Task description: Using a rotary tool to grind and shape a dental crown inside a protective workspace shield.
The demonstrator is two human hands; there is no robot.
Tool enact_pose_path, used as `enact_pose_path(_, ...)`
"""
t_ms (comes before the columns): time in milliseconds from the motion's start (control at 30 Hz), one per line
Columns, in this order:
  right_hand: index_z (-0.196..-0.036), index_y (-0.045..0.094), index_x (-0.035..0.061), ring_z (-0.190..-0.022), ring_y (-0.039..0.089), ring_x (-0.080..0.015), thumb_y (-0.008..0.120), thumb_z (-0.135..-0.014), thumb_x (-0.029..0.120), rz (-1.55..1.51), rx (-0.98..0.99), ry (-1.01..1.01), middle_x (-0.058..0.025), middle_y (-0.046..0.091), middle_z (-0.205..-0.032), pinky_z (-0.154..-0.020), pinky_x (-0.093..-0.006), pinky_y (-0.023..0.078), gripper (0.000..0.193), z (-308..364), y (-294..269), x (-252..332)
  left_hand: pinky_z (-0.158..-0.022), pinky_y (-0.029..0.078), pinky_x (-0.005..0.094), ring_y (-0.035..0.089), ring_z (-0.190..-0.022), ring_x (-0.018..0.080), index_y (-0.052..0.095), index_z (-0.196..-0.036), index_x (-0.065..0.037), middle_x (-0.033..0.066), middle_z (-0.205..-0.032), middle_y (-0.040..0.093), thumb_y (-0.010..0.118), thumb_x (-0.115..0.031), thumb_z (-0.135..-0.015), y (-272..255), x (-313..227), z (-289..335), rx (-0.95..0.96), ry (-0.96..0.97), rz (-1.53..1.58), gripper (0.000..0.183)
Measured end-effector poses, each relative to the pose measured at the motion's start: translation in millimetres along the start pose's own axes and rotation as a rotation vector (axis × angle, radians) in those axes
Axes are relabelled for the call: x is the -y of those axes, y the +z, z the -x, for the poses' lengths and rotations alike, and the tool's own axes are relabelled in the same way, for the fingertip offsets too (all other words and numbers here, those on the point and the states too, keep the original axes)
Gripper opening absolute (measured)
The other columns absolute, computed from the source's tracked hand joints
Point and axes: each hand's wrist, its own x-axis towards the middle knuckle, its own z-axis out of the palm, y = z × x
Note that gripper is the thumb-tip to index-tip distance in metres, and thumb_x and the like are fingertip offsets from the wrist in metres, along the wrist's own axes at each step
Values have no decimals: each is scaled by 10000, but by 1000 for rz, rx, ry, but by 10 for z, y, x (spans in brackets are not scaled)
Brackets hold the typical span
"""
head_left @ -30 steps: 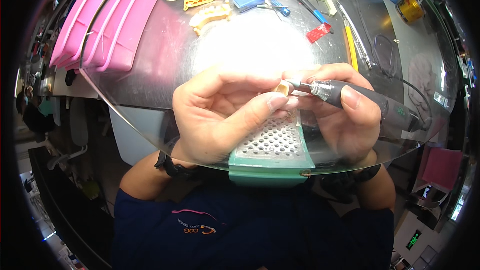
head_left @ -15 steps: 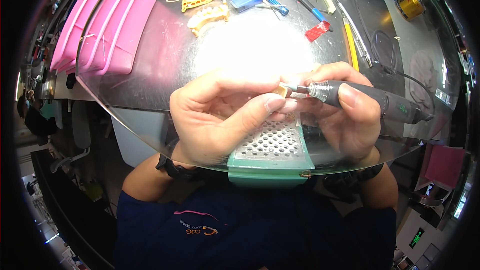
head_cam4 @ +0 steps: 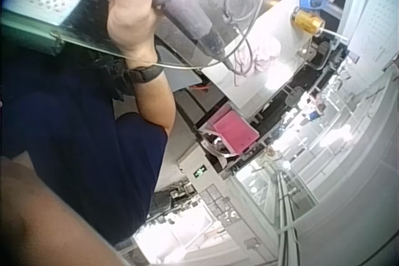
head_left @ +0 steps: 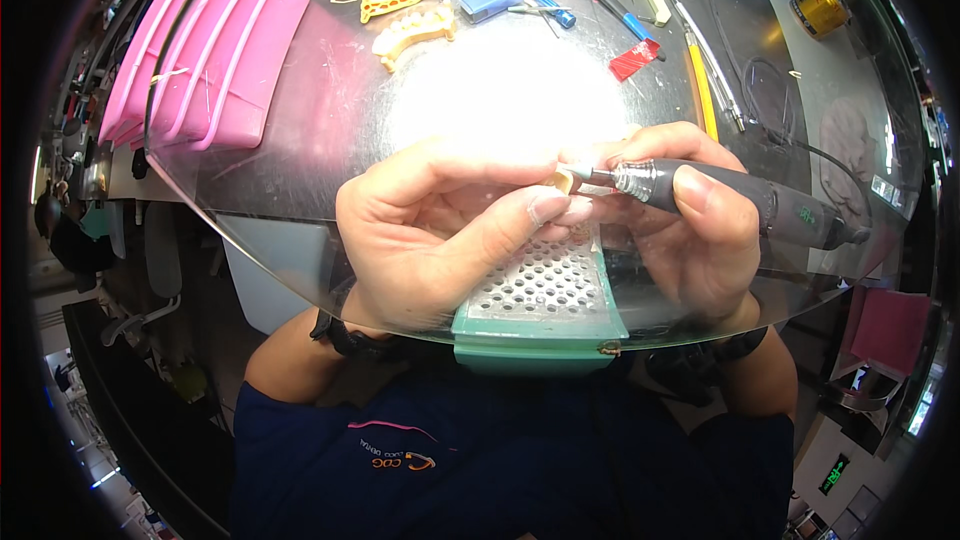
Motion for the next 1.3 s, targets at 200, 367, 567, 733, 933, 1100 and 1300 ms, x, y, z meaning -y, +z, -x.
enact_pose_path(200,-1090,549,-80,-1033,597,-251,485,-853,167,9,24,-60,-213,621,-1070,-956,-391,448,349,-3,-41,-31,-701,569,320,670,-835,225,554,-1032,62,223,-944,649,601,105,-851,7,11,-13,18,-8,40,192)
enact_pose_path(367,-1126,527,-54,-1041,581,-229,509,-859,188,43,-4,-110,-189,612,-1094,-949,-378,439,361,-24,33,-59,-778,559,340,665,-867,220,561,-999,36,202,-977,635,637,156,-784,-85,96,-49,56,96,-21,258)
enact_pose_path(567,-1152,506,-25,-1056,565,-224,549,-874,242,301,10,-189,-176,601,-1117,-948,-378,430,389,7,35,-64,-805,551,351,660,-888,223,562,-974,23,195,-978,624,656,172,-751,-82,17,-56,18,32,-18,285)
enact_pose_path(733,-1162,448,-62,-1143,553,-347,546,-866,298,380,35,-190,-268,545,-1179,-990,-474,438,476,-5,65,-70,-819,563,342,674,-906,228,550,-1013,54,198,-974,647,666,155,-764,-82,28,-32,4,8,1,294)
enact_pose_path(933,-1120,482,-67,-1109,566,-315,546,-862,252,377,-7,-73,-269,556,-1161,-977,-454,444,415,21,88,-6,-809,580,318,687,-901,224,517,-1052,51,195,-960,665,674,152,-761,-50,-19,-24,-41,-52,-30,345)
enact_pose_path(1100,-1114,573,-32,-990,577,-155,550,-870,177,320,15,-101,-133,627,-1059,-892,-318,450,322,26,73,-25,-789,581,294,689,-882,206,528,-1042,44,189,-951,669,689,143,-753,-31,-38,-33,-49,-66,-35,345)
enact_pose_path(1300,-1121,572,-42,-1000,578,-156,550,-865,168,320,3,-66,-134,629,-1062,-894,-317,449,332,36,98,-9,-759,579,265,690,-857,185,535,-1039,43,180,-949,673,699,133,-750,-39,-15,-20,-56,-54,-22,344)
